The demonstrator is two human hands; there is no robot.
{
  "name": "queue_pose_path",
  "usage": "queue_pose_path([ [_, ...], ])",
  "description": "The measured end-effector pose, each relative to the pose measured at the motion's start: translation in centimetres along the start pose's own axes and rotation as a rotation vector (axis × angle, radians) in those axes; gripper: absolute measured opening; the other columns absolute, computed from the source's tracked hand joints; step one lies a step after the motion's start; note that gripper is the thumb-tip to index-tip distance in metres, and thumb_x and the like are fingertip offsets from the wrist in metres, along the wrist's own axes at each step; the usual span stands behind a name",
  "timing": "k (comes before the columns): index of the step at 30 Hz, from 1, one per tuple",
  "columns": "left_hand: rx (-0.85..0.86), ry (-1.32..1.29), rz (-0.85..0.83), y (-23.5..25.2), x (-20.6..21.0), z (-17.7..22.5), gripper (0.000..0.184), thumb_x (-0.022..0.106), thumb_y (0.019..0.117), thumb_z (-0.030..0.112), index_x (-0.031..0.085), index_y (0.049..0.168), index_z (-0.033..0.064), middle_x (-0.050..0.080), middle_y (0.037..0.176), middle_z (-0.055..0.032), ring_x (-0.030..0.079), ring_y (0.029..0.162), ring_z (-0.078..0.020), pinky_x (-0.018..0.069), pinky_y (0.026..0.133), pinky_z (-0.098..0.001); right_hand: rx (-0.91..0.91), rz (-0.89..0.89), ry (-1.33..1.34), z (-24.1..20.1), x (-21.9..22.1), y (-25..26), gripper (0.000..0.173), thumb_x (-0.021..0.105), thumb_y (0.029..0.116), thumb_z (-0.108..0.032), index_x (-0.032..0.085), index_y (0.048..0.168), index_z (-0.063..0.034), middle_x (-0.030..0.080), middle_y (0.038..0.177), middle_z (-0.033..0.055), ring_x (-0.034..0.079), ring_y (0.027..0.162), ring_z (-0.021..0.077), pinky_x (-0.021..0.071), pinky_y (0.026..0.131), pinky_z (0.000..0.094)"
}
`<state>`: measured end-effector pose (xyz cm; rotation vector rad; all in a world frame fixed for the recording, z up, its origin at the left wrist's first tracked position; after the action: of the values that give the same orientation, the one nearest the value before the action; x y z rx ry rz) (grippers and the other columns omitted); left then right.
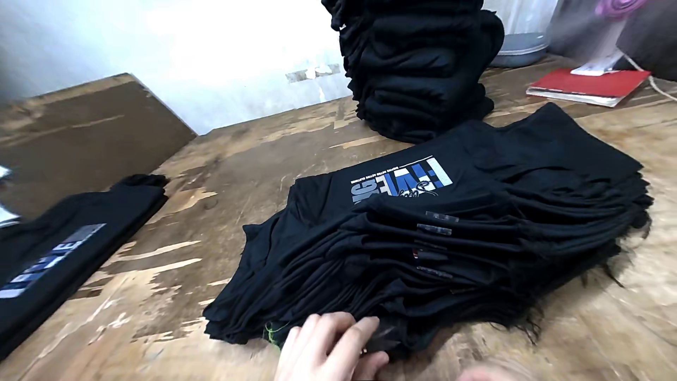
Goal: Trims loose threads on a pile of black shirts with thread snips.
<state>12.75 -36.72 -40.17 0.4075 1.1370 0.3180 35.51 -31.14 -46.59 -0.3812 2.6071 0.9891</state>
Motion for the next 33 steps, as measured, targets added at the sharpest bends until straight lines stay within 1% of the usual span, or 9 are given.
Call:
queue_pose_path([
  [3, -0.023, -0.029, 0.010, 0.6, -0.3, -0.3, 0.031, 0.076, 0.0920, 0.041, 0.077, 0.113, 0.0187, 0.069, 0.099, -0.0065, 0.065, 0.092, -0.0200, 0.0510, 0.077, -0.0393, 0.152, 0.020, -0.143, -1.0, 2.0, 2.2, 0.029, 0.064, 0.1016, -0.028, 0.078, 0.111, -0.0043, 0.068, 0.068, 0.0042, 0.058, 0.054, 0.0124, 0.0515, 0.053, 0.0333],
  [6, -0.032, -0.068, -0.008, 0.9, 0.0, -0.1, 0.033, 0.077, 0.0906, 0.042, 0.077, 0.112, 0.0177, 0.069, 0.098, -0.0058, 0.065, 0.090, -0.0178, 0.0528, 0.077, -0.0372, 0.225, -0.055, -0.017, -0.5, 4.7, 3.1, 0.017, 0.070, 0.0955, -0.017, 0.082, 0.102, -0.0069, 0.073, 0.072, 0.0033, 0.062, 0.057, 0.0084, 0.0534, 0.055, 0.0296],
  [9, -0.051, -0.086, -0.026, 0.9, 0.1, -0.9, 0.032, 0.078, 0.0901, 0.041, 0.077, 0.111, 0.0170, 0.069, 0.098, -0.0055, 0.066, 0.090, -0.0171, 0.0543, 0.079, -0.0381, 0.183, 0.087, 0.119, -0.5, 3.9, 2.8, 0.011, 0.073, 0.0924, -0.009, 0.081, 0.095, -0.0020, 0.070, 0.068, 0.0026, 0.056, 0.055, 0.0012, 0.0489, 0.054, 0.0190],
  [13, -0.004, -0.092, -0.025, 0.4, -0.1, -1.3, 0.029, 0.078, 0.0911, 0.039, 0.078, 0.111, 0.0175, 0.071, 0.098, -0.0063, 0.066, 0.092, -0.0191, 0.0531, 0.080, -0.0390, 0.196, 0.282, 0.077, -0.2, 2.2, 1.1, 0.013, 0.066, 0.0968, -0.007, 0.075, 0.098, 0.0028, 0.063, 0.065, 0.0003, 0.050, 0.053, -0.0015, 0.0435, 0.051, 0.0157],
  [19, 0.151, 0.094, -0.011, 0.4, 1.7, 2.2, 0.022, 0.070, 0.0967, 0.032, 0.079, 0.110, 0.0166, 0.074, 0.098, -0.0059, 0.066, 0.086, -0.0246, 0.0502, 0.073, -0.0412, 0.186, 0.250, 0.175, -0.7, 2.3, 1.0, 0.014, 0.061, 0.0984, -0.006, 0.071, 0.097, 0.0031, 0.058, 0.061, -0.0026, 0.047, 0.052, -0.0042, 0.0398, 0.048, 0.0131],
  [23, 0.174, 0.148, 0.039, 0.4, 1.3, 2.5, 0.016, 0.070, 0.0968, 0.031, 0.080, 0.101, 0.0186, 0.073, 0.093, -0.0018, 0.063, 0.082, -0.0207, 0.0459, 0.072, -0.0383, 0.087, 0.177, 0.222, -0.4, 1.3, 0.5, 0.023, 0.055, 0.1037, -0.016, 0.067, 0.094, 0.0008, 0.063, 0.071, 0.0010, 0.053, 0.059, -0.0013, 0.0443, 0.054, 0.0158],
  [26, 0.108, 0.043, -0.008, 0.2, 0.7, 1.8, 0.023, 0.072, 0.0957, 0.035, 0.078, 0.111, 0.0176, 0.071, 0.097, -0.0058, 0.064, 0.088, -0.0223, 0.0483, 0.076, -0.0400, 0.055, 0.111, -0.045, -0.3, 0.6, 0.7, 0.030, 0.063, 0.0966, -0.028, 0.072, 0.082, -0.0038, 0.064, 0.071, 0.0062, 0.061, 0.068, 0.0137, 0.0508, 0.063, 0.0299],
  [29, -0.007, -0.120, -0.086, 0.3, 1.1, 0.5, 0.032, 0.078, 0.0912, 0.038, 0.076, 0.112, 0.0134, 0.070, 0.097, -0.0090, 0.067, 0.088, -0.0200, 0.0561, 0.076, -0.0379, 0.122, 0.018, -0.287, -0.6, 1.8, 1.8, 0.030, 0.075, 0.0907, -0.039, 0.080, 0.106, -0.0134, 0.068, 0.095, 0.0092, 0.062, 0.092, 0.0218, 0.0528, 0.080, 0.0380],
  [33, -0.051, -0.192, -0.113, 0.6, 2.1, -0.7, 0.035, 0.087, 0.0814, 0.028, 0.076, 0.110, 0.0125, 0.064, 0.093, -0.0073, 0.064, 0.081, -0.0161, 0.0574, 0.070, -0.0320, -0.059, 0.126, -0.279, -1.0, 3.4, 1.9, 0.007, 0.079, 0.0902, -0.025, 0.080, 0.092, -0.0190, 0.068, 0.097, 0.0050, 0.062, 0.100, 0.0148, 0.0511, 0.088, 0.0272],
])
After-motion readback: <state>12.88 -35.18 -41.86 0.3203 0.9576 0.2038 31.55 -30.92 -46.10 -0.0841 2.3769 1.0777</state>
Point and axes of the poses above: each hand's wrist, its own y-axis towards the middle knuckle, its own x-axis out of the palm, z = x × y, the point moved 5 cm from there along y, towards the middle knuckle
